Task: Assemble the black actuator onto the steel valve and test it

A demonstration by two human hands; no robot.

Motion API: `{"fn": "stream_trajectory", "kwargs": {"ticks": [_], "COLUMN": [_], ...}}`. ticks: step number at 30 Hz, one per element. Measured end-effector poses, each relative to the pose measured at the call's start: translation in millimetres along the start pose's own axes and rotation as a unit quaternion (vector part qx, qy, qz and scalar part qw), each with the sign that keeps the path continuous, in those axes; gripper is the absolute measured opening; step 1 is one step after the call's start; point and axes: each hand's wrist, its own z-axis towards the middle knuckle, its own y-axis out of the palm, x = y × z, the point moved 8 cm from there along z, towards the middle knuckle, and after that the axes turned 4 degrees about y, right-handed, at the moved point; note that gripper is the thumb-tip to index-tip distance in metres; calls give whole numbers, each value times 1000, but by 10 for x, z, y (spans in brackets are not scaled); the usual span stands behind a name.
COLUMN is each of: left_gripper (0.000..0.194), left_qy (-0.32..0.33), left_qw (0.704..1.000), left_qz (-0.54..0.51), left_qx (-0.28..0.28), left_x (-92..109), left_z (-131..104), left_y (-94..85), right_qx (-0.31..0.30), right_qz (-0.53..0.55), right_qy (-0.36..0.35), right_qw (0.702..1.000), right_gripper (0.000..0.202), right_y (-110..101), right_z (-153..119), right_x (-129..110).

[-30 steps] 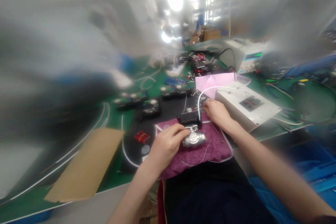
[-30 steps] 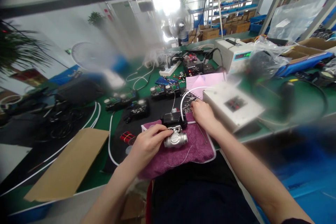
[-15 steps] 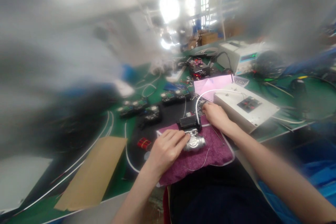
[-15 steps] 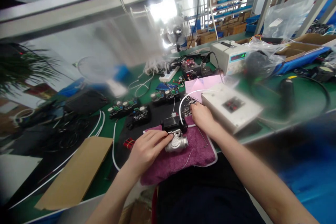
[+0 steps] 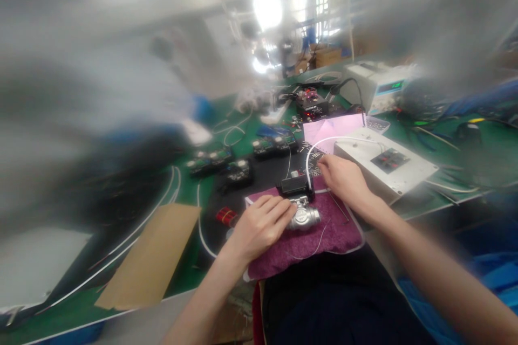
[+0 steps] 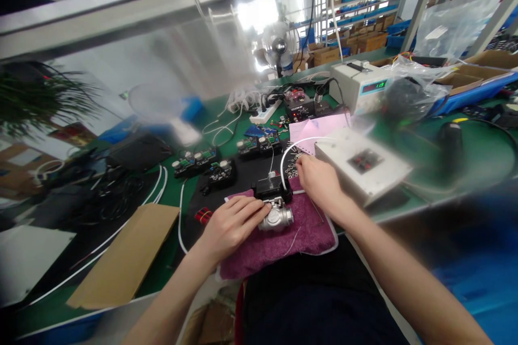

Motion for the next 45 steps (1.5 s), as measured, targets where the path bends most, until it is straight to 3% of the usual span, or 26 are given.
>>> {"fn": "stream_trajectory", "kwargs": {"ticks": [2,5,8,11,18,21,29,36,45], "left_gripper": [29,30,29,27,30,31,32,31,32], "left_qy": [0,-4,-6,2,26,32,30,25,9], "left_qw": [1000,1000,1000,1000,999,999,999,998,998], "left_qz": [-3,-10,-13,-9,20,24,18,3,-31], "left_qx": [-6,-11,-3,4,4,8,24,49,62], "left_x": [-5,-19,-35,-40,-34,-33,-41,-52,-97], "left_z": [-8,-21,-25,-17,-16,-37,-30,-41,-69], "left_y": [12,26,21,3,-19,4,-2,-34,-27], "right_qx": [5,-16,-106,-176,-198,-189,-123,-73,-72], "right_qz": [42,214,357,434,511,506,435,297,197], "right_qy": [-13,-8,31,48,57,53,5,-59,-166], "right_qw": [999,977,927,882,835,840,892,950,964], "right_gripper": [26,21,24,26,25,23,21,12,15], "right_y": [-133,-234,-109,44,169,150,71,-67,-60], "right_z": [-151,-383,-565,-671,-718,-728,-675,-696,-620], "right_x": [-22,-24,-35,-104,-160,-162,-232,-353,-493]}}
